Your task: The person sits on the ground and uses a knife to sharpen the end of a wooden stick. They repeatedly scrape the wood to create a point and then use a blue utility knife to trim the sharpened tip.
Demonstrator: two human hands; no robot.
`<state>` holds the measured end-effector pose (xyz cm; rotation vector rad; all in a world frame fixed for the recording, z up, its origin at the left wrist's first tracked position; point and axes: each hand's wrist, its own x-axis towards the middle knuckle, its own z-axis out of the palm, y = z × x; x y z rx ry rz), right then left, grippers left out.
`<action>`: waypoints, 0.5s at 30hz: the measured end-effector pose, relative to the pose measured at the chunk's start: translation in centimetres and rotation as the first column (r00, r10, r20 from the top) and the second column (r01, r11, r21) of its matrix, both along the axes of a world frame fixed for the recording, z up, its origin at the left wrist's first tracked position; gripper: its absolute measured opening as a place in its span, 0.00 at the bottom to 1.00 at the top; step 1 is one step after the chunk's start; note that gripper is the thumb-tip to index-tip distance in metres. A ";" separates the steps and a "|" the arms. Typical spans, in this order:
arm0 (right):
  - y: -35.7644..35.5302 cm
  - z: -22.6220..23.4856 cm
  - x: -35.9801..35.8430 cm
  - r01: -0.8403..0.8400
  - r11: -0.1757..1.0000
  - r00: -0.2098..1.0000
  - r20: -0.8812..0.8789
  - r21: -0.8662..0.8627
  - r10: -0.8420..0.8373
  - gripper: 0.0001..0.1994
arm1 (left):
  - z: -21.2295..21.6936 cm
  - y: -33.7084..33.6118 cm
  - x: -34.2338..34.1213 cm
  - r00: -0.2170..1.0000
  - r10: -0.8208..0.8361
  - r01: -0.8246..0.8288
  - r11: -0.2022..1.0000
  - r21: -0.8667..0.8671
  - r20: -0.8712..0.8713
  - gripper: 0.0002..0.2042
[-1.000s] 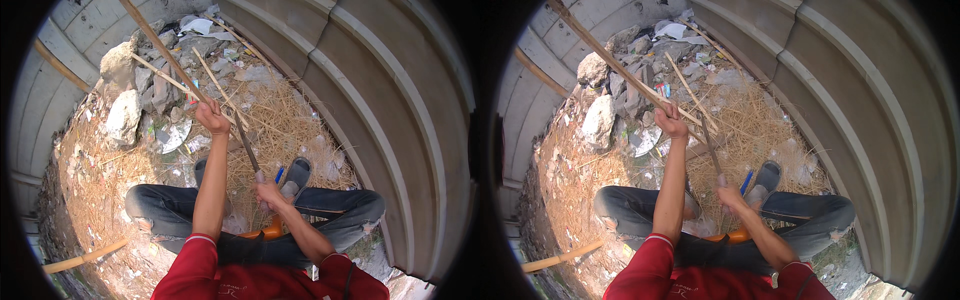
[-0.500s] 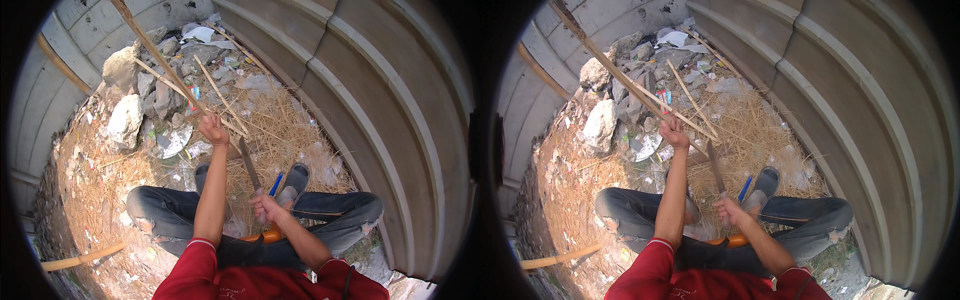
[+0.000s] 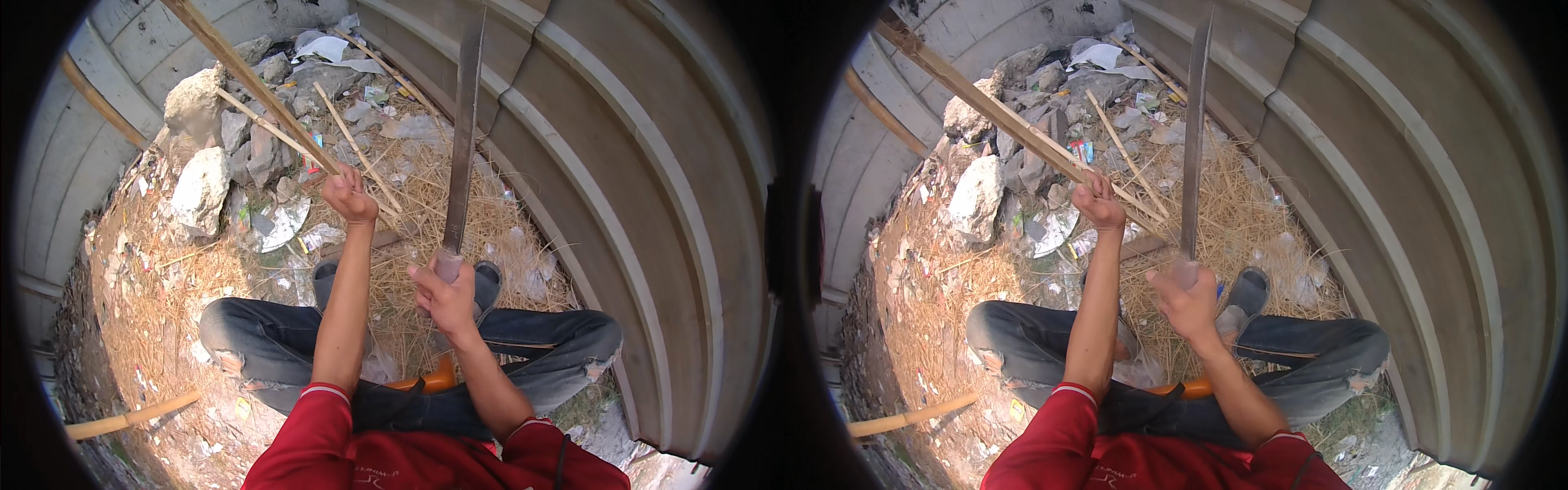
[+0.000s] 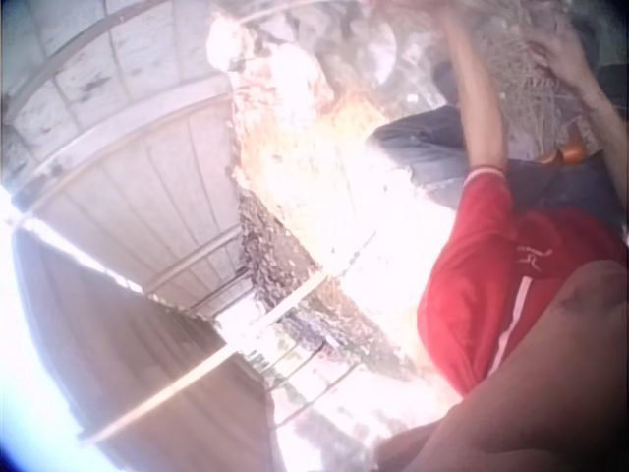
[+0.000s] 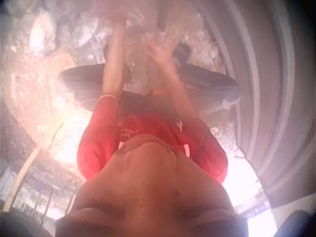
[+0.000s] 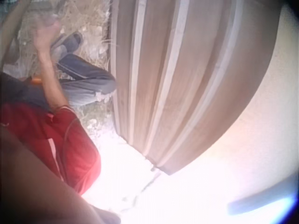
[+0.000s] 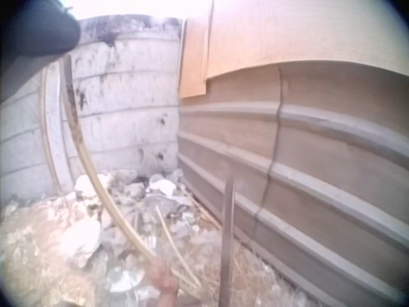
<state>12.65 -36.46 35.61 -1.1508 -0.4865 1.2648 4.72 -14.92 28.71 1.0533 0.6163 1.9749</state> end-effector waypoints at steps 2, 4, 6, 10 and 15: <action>0.0 -2.6 -1.8 0.107 0.991 0.973 0.195 0.078 -0.120 0.15 | -0.2 0.0 0.6 1.000 -0.013 0.013 1.000 0.003 -0.020 0.26; -0.8 -8.0 -2.4 0.105 0.992 0.870 0.476 0.074 -0.127 0.16 | 0.2 0.3 1.1 0.999 -0.016 0.016 1.000 0.014 -0.038 0.26; -3.1 -15.6 -2.2 0.061 0.996 0.625 0.780 -0.068 0.015 0.16 | 0.6 0.3 1.6 0.998 -0.017 0.018 1.000 0.011 -0.054 0.26; -2.6 -18.6 0.7 -0.320 0.727 0.947 -0.203 -0.608 0.247 0.16 | 0.4 1.9 1.3 1.000 0.009 -0.010 0.999 0.036 0.022 0.26; 0.8 -5.8 0.9 -0.259 0.921 0.910 -0.393 -0.290 0.133 0.14 | -1.6 1.9 -0.6 0.997 0.077 -0.077 0.997 -0.014 0.027 0.27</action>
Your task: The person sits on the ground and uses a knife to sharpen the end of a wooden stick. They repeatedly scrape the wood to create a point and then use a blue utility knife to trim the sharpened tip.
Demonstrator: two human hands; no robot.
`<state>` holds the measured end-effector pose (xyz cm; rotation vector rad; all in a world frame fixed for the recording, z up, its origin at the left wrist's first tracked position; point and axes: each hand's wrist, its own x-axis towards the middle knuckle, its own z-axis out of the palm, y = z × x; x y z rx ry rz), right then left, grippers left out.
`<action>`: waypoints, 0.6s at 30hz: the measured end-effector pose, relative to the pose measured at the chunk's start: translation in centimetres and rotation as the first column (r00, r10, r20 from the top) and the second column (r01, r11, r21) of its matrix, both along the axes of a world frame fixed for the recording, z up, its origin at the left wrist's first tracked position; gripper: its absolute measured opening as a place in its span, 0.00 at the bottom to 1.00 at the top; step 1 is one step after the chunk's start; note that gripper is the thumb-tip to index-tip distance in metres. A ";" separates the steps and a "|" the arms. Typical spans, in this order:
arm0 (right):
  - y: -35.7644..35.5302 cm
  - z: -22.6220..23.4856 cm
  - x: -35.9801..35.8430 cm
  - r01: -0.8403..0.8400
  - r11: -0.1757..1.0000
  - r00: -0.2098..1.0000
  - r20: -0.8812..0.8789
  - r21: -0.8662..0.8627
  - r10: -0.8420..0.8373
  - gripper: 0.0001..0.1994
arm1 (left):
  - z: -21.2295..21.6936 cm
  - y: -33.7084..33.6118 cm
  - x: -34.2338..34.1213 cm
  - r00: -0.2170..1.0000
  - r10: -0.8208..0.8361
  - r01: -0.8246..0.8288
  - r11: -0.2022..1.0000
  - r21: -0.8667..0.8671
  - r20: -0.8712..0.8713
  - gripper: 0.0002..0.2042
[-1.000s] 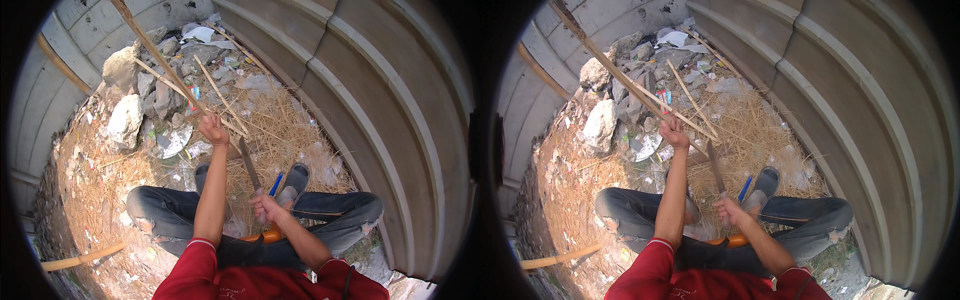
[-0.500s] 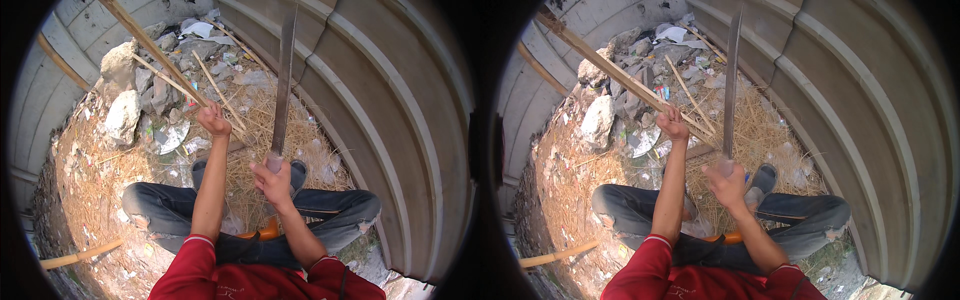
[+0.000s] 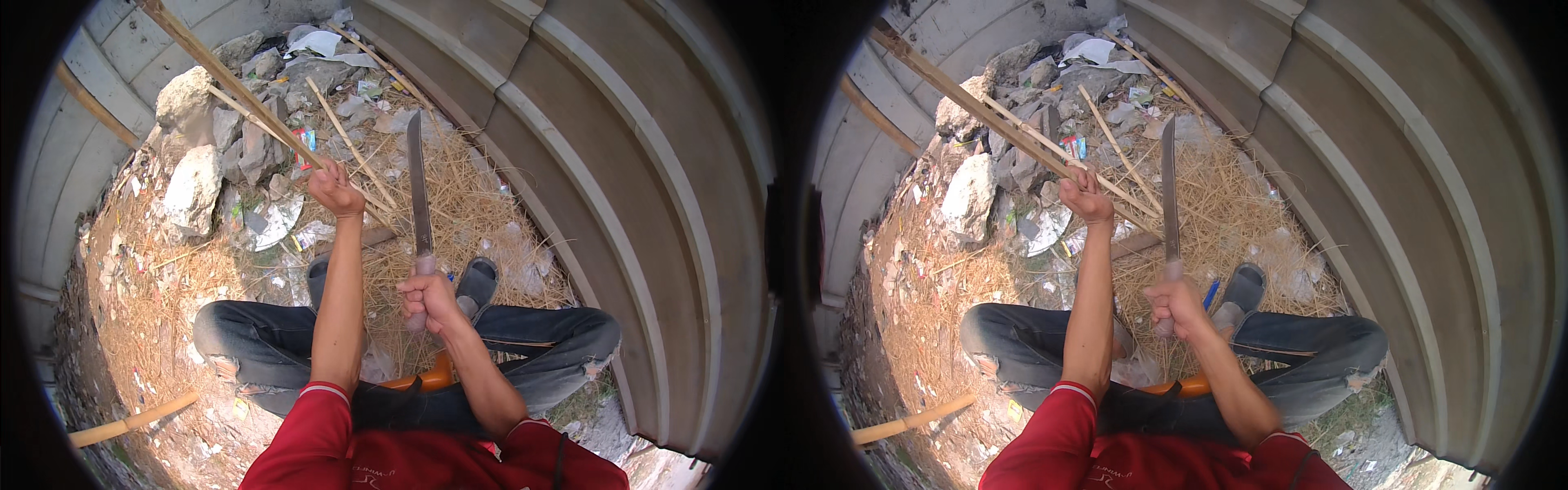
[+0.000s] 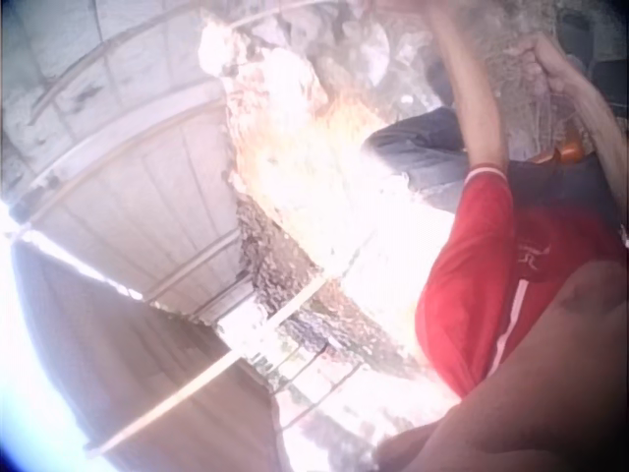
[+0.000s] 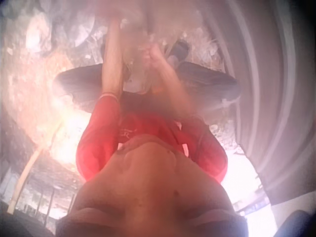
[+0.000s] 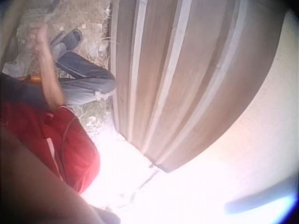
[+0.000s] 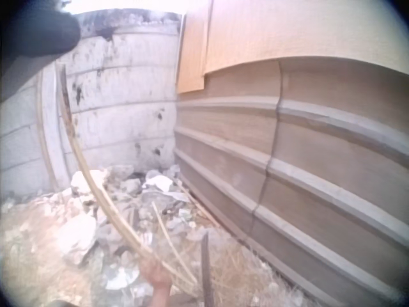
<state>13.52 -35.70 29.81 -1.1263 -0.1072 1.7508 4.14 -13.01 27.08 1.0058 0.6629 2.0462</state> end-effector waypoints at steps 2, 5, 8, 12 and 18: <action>1.4 3.9 0.0 0.075 0.965 0.950 0.276 0.249 -0.146 0.15 | 0.3 -0.3 0.2 1.000 -0.011 0.011 1.000 -0.006 0.009 0.27; 0.9 0.0 -2.0 0.168 0.865 0.745 0.514 0.473 -0.426 0.15 | 1.6 -1.4 1.2 1.000 -0.006 0.006 0.999 -0.044 0.004 0.26; -4.3 -15.1 -2.1 -0.022 0.971 0.392 0.895 0.239 -0.212 0.16 | 2.1 -1.4 2.6 0.999 -0.029 0.029 1.000 0.001 -0.034 0.24; -3.5 -14.7 0.3 -0.085 0.966 0.898 0.402 -0.245 0.181 0.12 | 1.7 -1.5 2.2 0.999 -0.036 0.035 0.999 -0.025 -0.032 0.24; 2.4 -0.6 2.9 0.120 0.991 0.967 0.218 0.062 -0.130 0.10 | 2.6 -1.9 0.4 0.988 -0.156 0.155 0.988 0.015 0.022 0.25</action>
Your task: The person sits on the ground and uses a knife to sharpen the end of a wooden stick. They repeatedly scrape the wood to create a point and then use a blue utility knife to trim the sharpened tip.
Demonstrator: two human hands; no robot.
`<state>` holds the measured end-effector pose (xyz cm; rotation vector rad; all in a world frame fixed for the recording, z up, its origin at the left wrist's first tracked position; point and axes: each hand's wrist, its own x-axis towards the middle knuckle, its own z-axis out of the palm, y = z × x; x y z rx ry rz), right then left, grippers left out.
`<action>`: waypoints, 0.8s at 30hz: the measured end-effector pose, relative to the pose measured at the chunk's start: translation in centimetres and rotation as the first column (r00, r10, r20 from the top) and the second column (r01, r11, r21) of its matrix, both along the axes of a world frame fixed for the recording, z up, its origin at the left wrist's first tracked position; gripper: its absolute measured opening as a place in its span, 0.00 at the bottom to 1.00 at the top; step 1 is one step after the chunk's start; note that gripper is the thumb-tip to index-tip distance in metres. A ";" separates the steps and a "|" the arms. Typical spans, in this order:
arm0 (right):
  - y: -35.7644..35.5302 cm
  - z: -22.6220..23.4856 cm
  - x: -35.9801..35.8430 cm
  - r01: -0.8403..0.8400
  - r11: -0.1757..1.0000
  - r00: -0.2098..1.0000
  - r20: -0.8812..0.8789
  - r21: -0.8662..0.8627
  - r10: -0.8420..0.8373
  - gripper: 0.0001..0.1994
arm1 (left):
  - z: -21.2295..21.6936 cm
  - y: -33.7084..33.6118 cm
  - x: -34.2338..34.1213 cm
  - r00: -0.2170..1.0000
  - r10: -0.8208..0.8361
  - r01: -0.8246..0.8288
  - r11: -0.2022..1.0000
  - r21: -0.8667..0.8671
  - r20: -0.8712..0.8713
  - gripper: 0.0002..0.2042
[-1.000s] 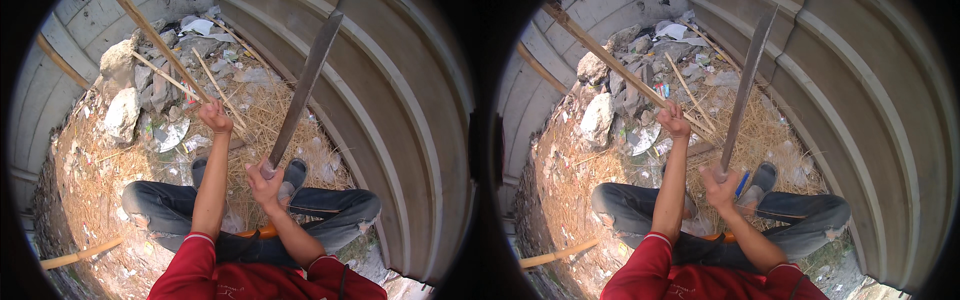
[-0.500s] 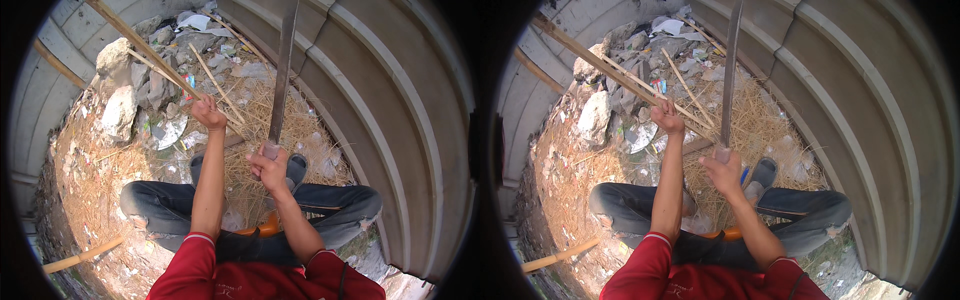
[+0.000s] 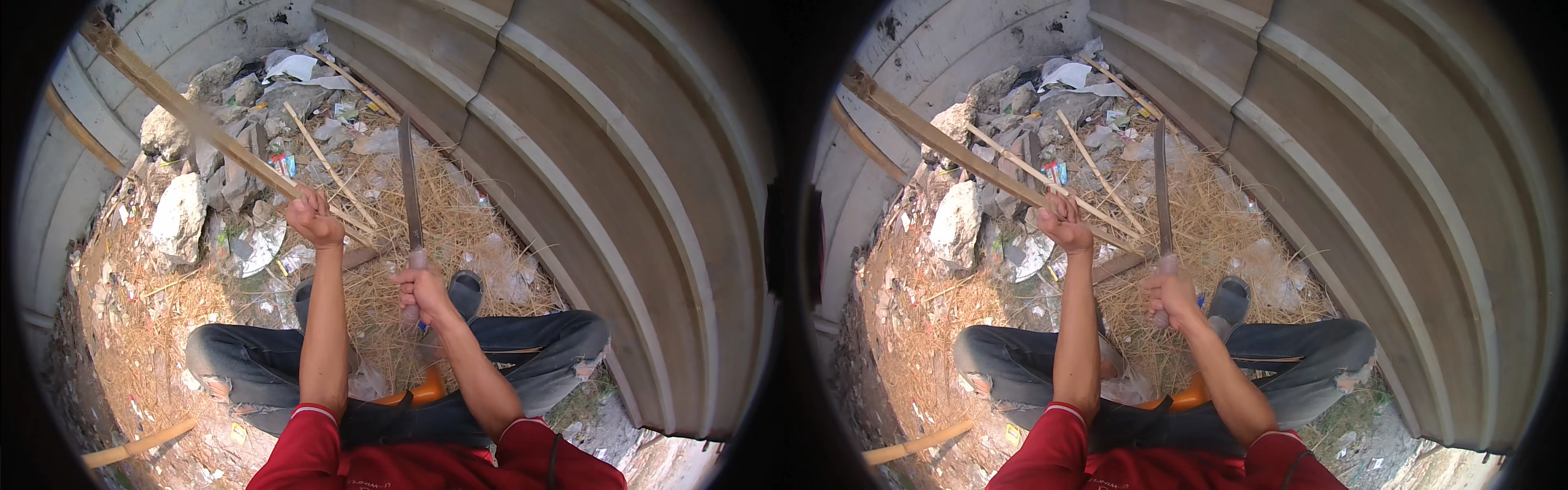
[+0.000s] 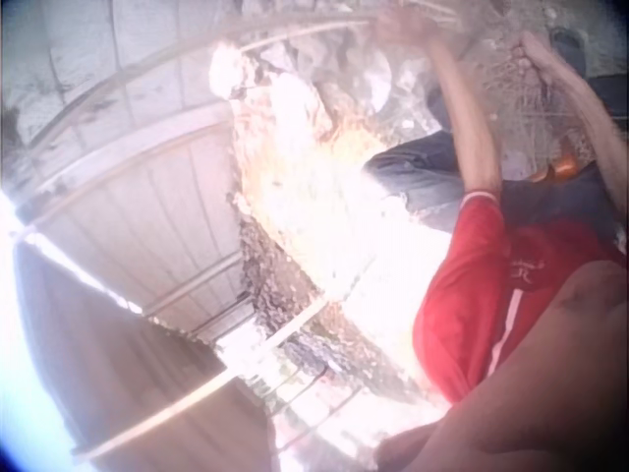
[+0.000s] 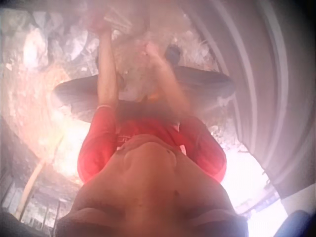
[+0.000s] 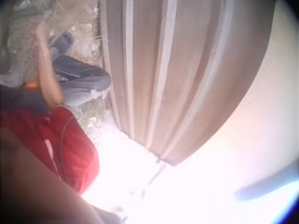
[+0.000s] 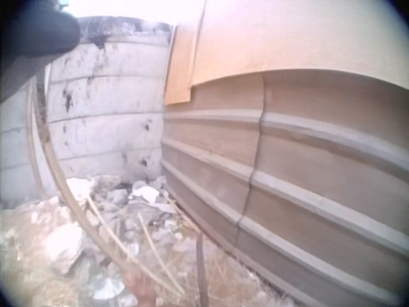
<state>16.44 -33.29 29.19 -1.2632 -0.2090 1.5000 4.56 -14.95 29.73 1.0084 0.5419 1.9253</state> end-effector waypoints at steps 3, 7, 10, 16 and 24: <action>0.6 5.4 1.1 0.046 0.970 0.991 0.110 0.239 -0.074 0.10 | 0.6 -0.7 0.8 1.000 0.013 -0.014 1.000 0.028 0.015 0.26; 0.1 8.2 -1.3 0.086 0.894 0.953 0.225 0.439 -0.202 0.13 | -1.5 0.1 1.2 0.991 0.095 -0.092 0.995 0.033 -0.097 0.27; -1.2 -1.7 -3.2 0.050 0.877 0.835 0.461 0.479 -0.299 0.13 | -0.3 -0.1 2.9 0.995 0.081 -0.082 0.996 -0.027 -0.053 0.27; -6.0 -15.6 -3.8 -0.173 0.913 0.915 0.282 -0.369 0.288 0.13 | -0.5 0.2 3.3 0.989 0.105 -0.106 0.994 -0.010 -0.105 0.27; -1.9 -1.9 -2.1 -0.084 0.982 0.864 0.504 0.167 -0.012 0.12 | -1.7 1.7 1.3 0.978 0.186 -0.187 0.982 0.002 -0.094 0.23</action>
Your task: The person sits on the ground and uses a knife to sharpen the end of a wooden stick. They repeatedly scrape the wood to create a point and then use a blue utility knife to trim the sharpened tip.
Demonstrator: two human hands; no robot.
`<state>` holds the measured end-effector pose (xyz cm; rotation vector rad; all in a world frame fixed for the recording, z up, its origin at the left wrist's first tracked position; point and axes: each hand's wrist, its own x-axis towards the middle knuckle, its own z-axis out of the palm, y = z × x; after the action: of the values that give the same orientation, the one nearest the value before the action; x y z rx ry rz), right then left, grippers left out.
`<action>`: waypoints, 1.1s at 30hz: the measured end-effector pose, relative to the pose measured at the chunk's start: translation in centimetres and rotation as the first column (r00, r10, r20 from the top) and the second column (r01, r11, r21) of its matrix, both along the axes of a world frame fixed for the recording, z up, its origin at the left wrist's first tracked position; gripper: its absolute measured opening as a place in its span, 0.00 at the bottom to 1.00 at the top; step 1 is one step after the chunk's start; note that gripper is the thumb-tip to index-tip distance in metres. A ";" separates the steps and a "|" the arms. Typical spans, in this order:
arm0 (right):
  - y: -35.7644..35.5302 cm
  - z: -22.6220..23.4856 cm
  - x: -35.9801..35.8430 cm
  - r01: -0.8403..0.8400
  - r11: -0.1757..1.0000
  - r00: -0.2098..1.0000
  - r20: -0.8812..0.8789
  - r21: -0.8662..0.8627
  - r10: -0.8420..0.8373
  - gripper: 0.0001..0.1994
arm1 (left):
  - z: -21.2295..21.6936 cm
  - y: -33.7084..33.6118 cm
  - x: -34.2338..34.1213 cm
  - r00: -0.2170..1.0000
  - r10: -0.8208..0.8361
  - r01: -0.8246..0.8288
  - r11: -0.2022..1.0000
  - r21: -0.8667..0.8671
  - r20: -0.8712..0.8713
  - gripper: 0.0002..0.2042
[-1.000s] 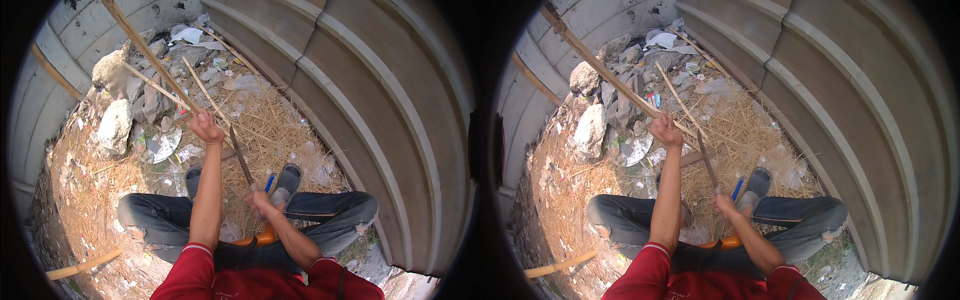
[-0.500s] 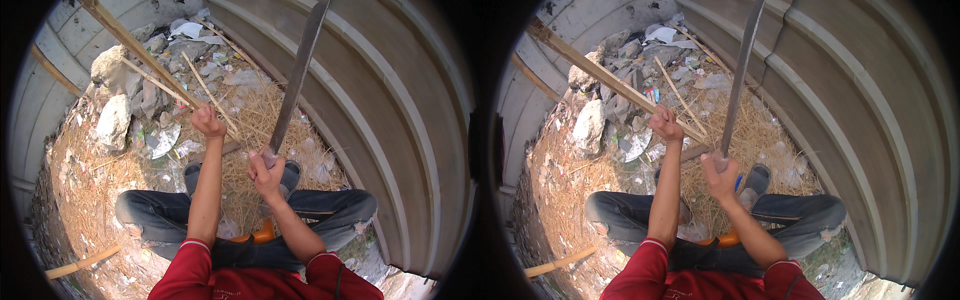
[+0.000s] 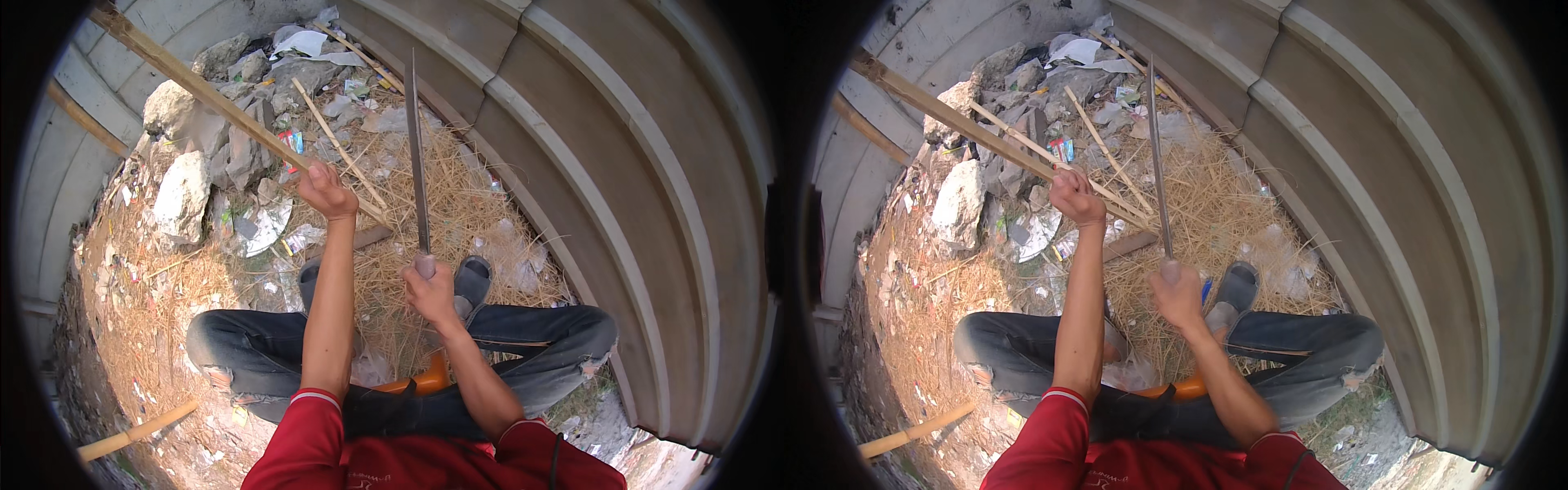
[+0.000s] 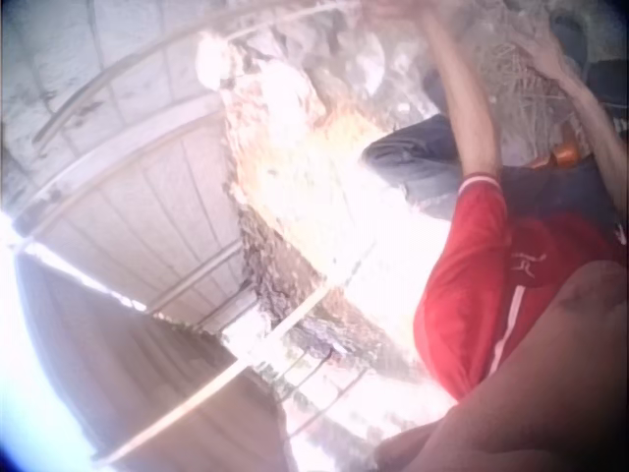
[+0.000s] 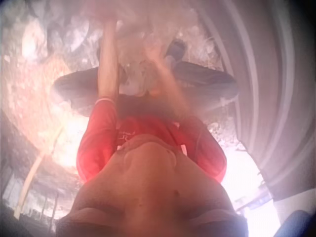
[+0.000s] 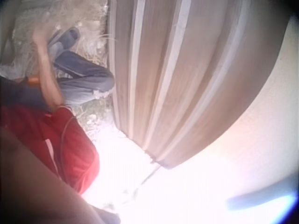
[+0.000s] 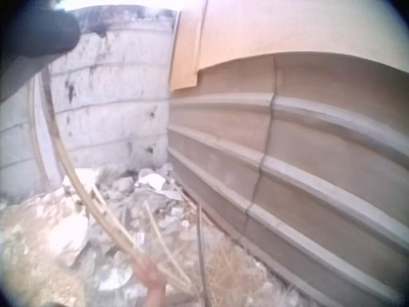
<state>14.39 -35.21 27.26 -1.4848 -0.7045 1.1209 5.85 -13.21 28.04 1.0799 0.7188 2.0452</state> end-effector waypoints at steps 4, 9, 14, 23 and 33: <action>-0.2 -2.8 -1.5 0.160 0.951 0.970 0.135 0.264 -0.200 0.12 | 0.5 -0.5 0.5 1.000 -0.010 0.010 1.000 0.008 -0.009 0.23; -4.8 -13.1 -1.3 -0.024 0.791 0.993 -0.108 -0.611 -0.053 0.13 | 0.8 -2.4 1.7 0.998 -0.065 0.065 0.998 0.016 -0.019 0.22; -3.3 -9.8 1.7 -0.321 0.882 0.524 -0.841 -0.343 -0.136 0.08 | 2.5 -3.0 0.0 0.992 -0.107 0.107 0.994 0.000 0.070 0.23; 1.5 6.7 -1.5 0.123 0.947 0.908 -0.419 0.296 0.013 0.20 | 0.2 -2.4 0.3 0.989 0.055 -0.051 0.998 0.038 -0.140 0.18; -5.1 -13.8 -2.3 -0.087 0.852 0.984 -0.180 -0.516 -0.008 0.29 | 0.4 -1.2 2.9 0.964 0.102 -0.091 0.994 0.055 -0.247 0.20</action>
<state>12.08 -40.27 13.49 -1.7963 -0.3118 1.5394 8.72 -14.38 28.48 1.3683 0.8710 2.0354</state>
